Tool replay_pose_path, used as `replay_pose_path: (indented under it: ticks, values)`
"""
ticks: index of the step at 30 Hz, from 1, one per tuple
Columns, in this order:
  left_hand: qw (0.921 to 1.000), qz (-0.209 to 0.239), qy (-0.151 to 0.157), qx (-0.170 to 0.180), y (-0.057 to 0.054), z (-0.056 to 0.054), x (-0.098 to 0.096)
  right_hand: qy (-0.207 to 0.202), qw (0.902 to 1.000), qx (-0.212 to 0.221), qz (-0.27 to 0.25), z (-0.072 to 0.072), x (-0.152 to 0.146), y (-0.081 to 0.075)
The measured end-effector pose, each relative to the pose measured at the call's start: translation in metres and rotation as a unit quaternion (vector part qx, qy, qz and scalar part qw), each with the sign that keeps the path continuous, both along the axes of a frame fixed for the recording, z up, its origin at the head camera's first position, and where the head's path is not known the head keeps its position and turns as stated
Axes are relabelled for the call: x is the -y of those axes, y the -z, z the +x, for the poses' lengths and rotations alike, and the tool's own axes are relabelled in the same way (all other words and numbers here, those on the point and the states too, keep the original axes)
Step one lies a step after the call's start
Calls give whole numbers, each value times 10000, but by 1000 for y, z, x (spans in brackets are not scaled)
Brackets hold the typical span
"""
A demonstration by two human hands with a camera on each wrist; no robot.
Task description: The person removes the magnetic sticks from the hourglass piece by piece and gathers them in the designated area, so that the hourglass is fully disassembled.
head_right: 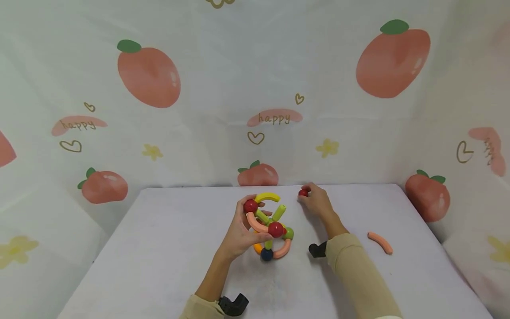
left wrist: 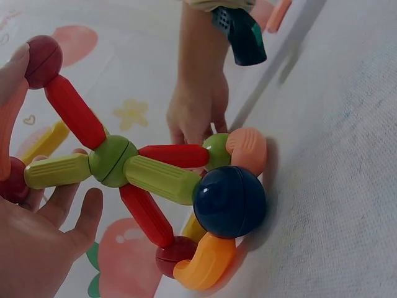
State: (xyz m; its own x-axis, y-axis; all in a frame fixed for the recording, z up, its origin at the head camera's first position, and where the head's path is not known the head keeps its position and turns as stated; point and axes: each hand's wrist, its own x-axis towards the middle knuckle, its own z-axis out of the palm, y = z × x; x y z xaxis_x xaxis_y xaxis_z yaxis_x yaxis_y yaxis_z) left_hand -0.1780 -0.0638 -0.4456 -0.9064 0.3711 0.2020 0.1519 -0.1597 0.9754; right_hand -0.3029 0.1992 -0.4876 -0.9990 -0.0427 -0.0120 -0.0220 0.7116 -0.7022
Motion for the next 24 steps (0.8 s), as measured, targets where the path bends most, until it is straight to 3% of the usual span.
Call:
replay_pose_path:
  ticks: [4, 8, 12, 15, 19, 24]
  values:
    - [10000, -50, 49, 14, -1, 0, 0, -117, 9995, -143, 260, 5, 0, -6]
    - [10000, -56, 63, -51, -3, -1, 3, -412, 9956, -824, 193, 19, 12, -37]
    - [9999, -66, -16, -132, -5, -3, 6, -1234, 9840, -1224, -382, 44, 37, -76]
    - [9997, -100, -3, -215, -4, -3, 7, -1796, 9735, -1312, -541, 62, 52, -93]
    - [9995, -105, 24, -301, -1, -3, 5, -2041, 9629, -1721, -394, 73, 64, -99]
    - [9995, 25, 58, -321, 2, -2, 2, -1712, 9542, -2451, -103, 75, 67, -97]
